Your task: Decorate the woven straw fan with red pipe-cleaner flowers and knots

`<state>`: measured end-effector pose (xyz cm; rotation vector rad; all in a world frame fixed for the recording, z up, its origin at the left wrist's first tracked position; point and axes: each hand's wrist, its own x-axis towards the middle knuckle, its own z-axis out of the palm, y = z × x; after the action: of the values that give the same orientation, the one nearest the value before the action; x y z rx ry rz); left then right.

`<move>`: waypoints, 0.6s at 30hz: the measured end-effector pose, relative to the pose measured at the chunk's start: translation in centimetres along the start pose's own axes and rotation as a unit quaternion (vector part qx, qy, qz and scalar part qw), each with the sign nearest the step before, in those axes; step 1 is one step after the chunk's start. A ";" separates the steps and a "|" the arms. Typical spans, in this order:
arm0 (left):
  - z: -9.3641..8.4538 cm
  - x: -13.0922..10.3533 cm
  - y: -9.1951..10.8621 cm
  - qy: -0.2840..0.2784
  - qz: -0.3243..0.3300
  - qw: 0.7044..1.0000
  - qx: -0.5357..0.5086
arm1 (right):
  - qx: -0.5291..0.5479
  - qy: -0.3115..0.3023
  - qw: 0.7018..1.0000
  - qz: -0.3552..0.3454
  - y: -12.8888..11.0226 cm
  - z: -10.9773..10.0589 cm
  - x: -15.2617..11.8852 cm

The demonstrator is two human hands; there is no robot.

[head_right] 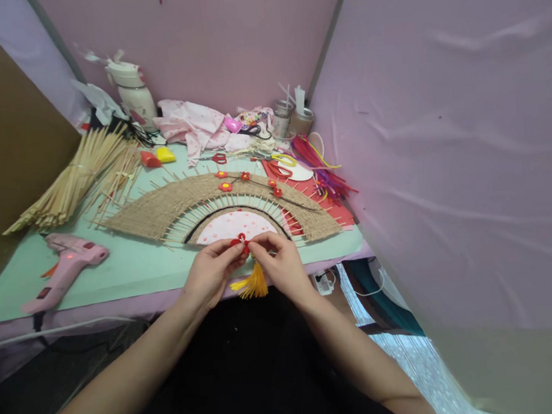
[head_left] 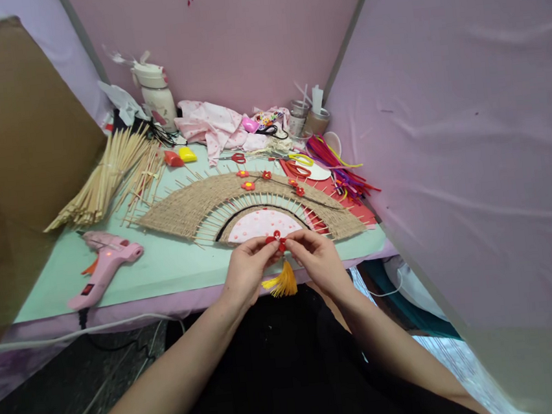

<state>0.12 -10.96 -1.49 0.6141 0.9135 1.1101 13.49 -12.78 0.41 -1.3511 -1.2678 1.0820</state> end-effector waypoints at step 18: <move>-0.9 -1.1 -0.5 -0.013 0.230 0.935 0.269 | 0.243 -0.178 0.911 0.281 -0.6 -1.9 0.5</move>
<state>-0.63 -12.20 -1.97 1.3447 1.0907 1.2604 15.32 -12.36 1.25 -1.1778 -0.7632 1.9721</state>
